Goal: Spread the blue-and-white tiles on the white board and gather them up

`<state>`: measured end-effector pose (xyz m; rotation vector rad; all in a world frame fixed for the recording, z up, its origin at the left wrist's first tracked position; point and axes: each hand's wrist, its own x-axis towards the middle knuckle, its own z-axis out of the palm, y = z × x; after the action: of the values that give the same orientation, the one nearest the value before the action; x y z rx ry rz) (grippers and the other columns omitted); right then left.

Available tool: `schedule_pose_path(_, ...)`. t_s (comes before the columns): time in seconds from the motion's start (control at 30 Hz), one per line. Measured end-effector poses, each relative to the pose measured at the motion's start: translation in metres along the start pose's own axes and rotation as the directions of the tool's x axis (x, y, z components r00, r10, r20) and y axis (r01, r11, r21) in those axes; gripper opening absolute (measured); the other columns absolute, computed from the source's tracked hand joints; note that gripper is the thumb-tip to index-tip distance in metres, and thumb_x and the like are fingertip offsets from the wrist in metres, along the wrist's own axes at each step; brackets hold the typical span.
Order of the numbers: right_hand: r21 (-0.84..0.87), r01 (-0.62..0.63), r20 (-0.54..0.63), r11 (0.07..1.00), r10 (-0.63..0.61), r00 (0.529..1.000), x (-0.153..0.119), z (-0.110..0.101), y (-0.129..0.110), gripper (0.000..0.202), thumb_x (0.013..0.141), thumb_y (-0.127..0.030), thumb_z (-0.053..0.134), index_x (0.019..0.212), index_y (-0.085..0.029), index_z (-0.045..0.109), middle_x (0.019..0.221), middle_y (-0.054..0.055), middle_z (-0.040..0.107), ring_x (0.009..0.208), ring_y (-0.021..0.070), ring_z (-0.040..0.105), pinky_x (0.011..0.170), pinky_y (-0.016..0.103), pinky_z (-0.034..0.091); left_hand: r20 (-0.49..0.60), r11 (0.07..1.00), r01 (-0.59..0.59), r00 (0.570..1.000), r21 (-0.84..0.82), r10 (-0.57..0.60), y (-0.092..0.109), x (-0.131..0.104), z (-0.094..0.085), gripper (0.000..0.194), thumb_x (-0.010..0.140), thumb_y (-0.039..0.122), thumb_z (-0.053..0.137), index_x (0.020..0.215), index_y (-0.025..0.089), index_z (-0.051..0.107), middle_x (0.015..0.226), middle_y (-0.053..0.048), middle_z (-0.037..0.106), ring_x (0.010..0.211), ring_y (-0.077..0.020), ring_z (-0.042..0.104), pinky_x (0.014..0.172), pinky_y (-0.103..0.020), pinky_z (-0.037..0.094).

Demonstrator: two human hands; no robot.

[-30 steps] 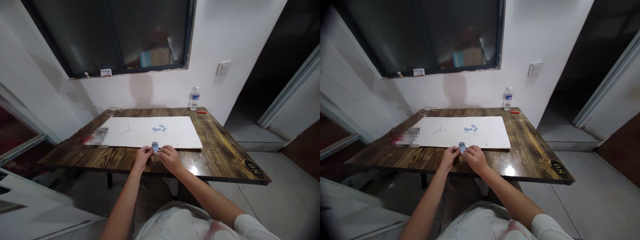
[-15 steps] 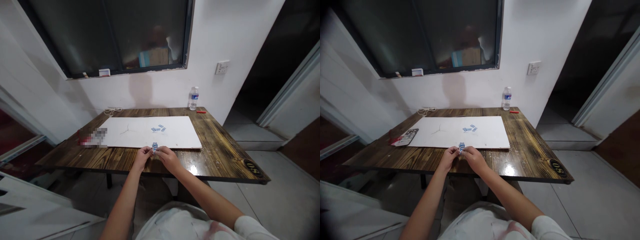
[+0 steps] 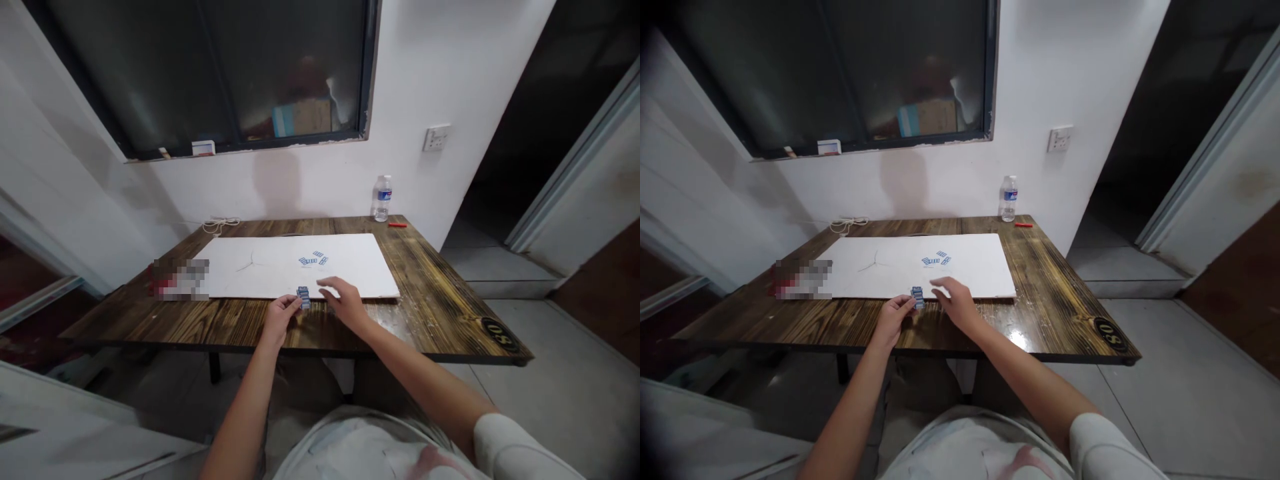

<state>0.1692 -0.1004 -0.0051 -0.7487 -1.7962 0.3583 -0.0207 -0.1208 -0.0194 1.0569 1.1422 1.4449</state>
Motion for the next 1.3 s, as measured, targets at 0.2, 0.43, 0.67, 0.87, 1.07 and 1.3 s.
schedule_pose_path(0.2, -0.353, -0.130, 0.175, 0.926, 0.202, 0.964, 0.049, -0.017, 0.055, 0.032, 0.086, -0.019, 0.058, 0.119, -0.016, 0.059, 0.116, 0.012, 0.065, 0.110, 0.0253, 0.056, 0.095, 0.041, 0.045, -0.015, 1.000, 0.012, 1.000, -0.017, -0.012, -0.001, 0.000, 0.000, 0.036, 0.050, 0.040, 0.086, 0.068, 0.014, 0.069, 0.059, 0.000, 0.065, 0.050, -0.0088, 0.057, 0.050, -0.018, 0.044)
schedule_pose_path(0.43, -0.618, -0.115, 0.349, 0.778, 0.403, 0.846, 0.088, -0.007, 0.081, 0.041, 0.091, -0.024, 0.053, 0.130, -0.013, 0.050, 0.122, 0.016, 0.061, 0.115, 0.0261, 0.054, 0.093, 0.034, 0.043, -0.021, 0.999, 0.025, 0.999, -0.022, -0.026, 0.002, -0.001, 0.002, 0.038, 0.046, 0.040, 0.087, 0.067, 0.014, 0.068, 0.060, 0.000, 0.066, 0.049, -0.0095, 0.057, 0.051, -0.020, 0.046)
schedule_pose_path(0.67, -0.747, 0.011, 0.430, 0.665, 0.470, 0.771, 0.103, 0.017, 0.092, 0.034, 0.089, -0.029, 0.053, 0.118, -0.014, 0.063, 0.106, 0.017, 0.068, 0.100, 0.0278, 0.062, 0.082, 0.033, 0.045, -0.011, 1.000, 0.031, 0.999, 0.002, -0.031, 0.002, -0.002, 0.001, 0.037, 0.049, 0.041, 0.086, 0.066, 0.013, 0.068, 0.061, -0.001, 0.066, 0.050, -0.0092, 0.057, 0.053, -0.020, 0.046)
schedule_pose_path(0.87, -0.772, 0.099, 0.470, 0.627, 0.459, 0.754, 0.101, 0.024, 0.099, 0.030, 0.091, -0.022, 0.045, 0.112, -0.013, 0.065, 0.104, 0.017, 0.068, 0.098, 0.0257, 0.063, 0.082, 0.032, 0.044, 0.000, 1.000, 0.024, 1.000, 0.004, -0.024, 0.001, -0.002, 0.001, 0.036, 0.049, 0.041, 0.086, 0.066, 0.014, 0.068, 0.060, -0.001, 0.066, 0.050, -0.0091, 0.057, 0.053, -0.020, 0.046)
schedule_pose_path(1.07, -0.756, 0.193, 0.530, 0.626, 0.412, 0.741, 0.097, 0.025, 0.099, 0.030, 0.090, -0.015, 0.043, 0.110, -0.012, 0.065, 0.105, 0.017, 0.068, 0.099, 0.0251, 0.062, 0.084, 0.032, 0.043, -0.006, 1.000, 0.027, 1.000, -0.010, -0.027, 0.000, -0.003, 0.001, 0.037, 0.049, 0.040, 0.086, 0.067, 0.014, 0.069, 0.061, -0.001, 0.066, 0.050, -0.0089, 0.057, 0.052, -0.019, 0.046)
schedule_pose_path(1.3, -0.702, 0.278, 0.608, 0.656, 0.348, 0.714, 0.102, 0.020, 0.099, 0.031, 0.089, -0.016, 0.045, 0.110, -0.015, 0.068, 0.105, 0.015, 0.068, 0.100, 0.0246, 0.061, 0.083, 0.030, 0.043, -0.010, 1.000, 0.024, 1.000, 0.004, -0.024, 0.000, -0.004, 0.001, 0.038, 0.049, 0.042, 0.085, 0.068, 0.014, 0.069, 0.061, -0.002, 0.066, 0.050, -0.0106, 0.058, 0.050, -0.020, 0.046)
